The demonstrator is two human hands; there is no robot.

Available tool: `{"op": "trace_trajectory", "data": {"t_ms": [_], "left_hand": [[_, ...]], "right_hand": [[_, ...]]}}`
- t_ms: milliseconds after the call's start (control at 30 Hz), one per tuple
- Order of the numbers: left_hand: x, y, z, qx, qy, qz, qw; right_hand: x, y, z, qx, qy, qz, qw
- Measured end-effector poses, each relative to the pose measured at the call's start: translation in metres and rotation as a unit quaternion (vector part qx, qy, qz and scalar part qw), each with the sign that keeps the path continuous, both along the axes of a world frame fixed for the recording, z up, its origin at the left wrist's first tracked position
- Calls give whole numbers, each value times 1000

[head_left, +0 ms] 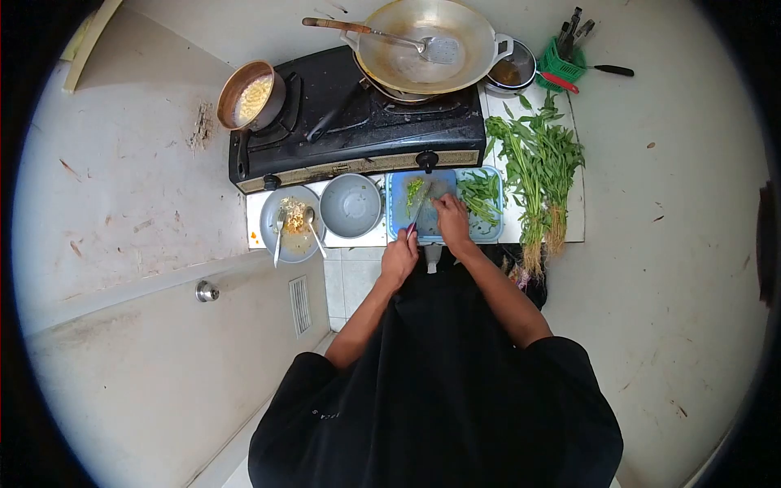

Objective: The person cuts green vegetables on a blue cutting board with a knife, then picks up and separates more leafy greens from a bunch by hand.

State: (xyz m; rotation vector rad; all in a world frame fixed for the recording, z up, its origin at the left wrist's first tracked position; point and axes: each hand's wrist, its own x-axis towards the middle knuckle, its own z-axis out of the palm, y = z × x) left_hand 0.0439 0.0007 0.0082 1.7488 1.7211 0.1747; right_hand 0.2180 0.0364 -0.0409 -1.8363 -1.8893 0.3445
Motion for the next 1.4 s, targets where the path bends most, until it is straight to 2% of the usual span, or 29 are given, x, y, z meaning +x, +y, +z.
{"op": "trace_trajectory", "data": {"t_ms": [233,500,567,667,767,967,1133,1400], "left_hand": [[3,3,12,-28,-51,-2,998],[3,-2,12,-12,-43,-12,999],[5,-1,12,-9,-41,-11,999],[7,2,4,-12,-46,-14,999],[17,13,-6,7,-49,-11,999],[19,14,-17,61,-74,-20,995],[-2,-13,-1,6,-11,-16,1000],[1,9,-5,10,-31,23,999]], "right_hand": [[1,-1,6,-1,4,-5,1000],[0,1,9,38,37,-12,999],[0,1,7,-10,18,-8,1000],[-1,0,7,-13,2,-13,1000],[-3,0,12,37,18,-20,999],[-1,-1,11,35,24,-15,999],[-1,-1,8,20,14,-16,1000],[-1,7,4,27,60,12,998]]}}
